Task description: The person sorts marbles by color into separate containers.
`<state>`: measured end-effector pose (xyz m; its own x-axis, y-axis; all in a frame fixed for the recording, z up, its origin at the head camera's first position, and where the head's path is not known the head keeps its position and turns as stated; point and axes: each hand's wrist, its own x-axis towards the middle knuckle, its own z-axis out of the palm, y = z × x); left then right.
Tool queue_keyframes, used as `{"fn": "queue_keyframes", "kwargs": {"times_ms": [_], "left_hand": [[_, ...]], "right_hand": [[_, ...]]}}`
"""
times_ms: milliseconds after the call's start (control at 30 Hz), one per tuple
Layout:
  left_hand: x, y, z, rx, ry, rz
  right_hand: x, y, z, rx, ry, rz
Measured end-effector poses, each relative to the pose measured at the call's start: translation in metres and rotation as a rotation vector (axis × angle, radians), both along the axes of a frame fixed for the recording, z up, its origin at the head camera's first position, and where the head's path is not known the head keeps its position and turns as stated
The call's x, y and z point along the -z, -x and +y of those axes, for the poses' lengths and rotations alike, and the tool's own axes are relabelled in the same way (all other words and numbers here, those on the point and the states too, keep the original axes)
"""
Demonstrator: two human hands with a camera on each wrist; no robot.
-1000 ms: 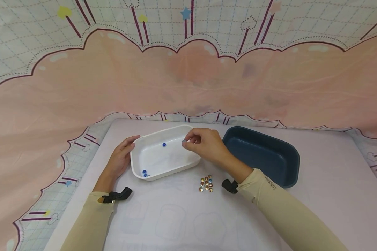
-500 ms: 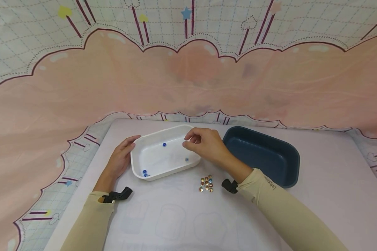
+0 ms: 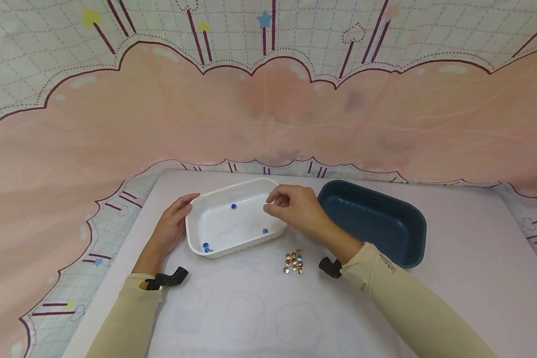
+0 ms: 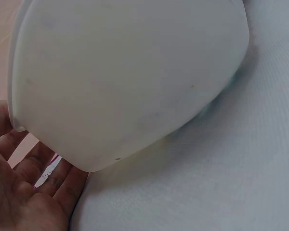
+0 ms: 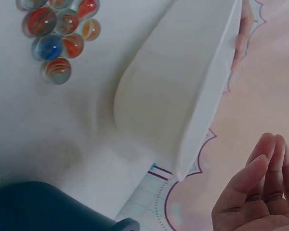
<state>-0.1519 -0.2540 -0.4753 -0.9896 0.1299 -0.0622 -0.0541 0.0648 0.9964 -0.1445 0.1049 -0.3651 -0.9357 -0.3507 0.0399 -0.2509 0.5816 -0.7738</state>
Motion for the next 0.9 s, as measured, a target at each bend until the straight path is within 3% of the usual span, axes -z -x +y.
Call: {"fn": "queue_keyframes", "kwargs": {"times_ms": [900], "left_hand": [[0.004,0.003,-0.001,0.003,-0.037,0.011]], "right_hand": [[0.023,-0.018,0.033,0.032,-0.027,-0.071]]}}
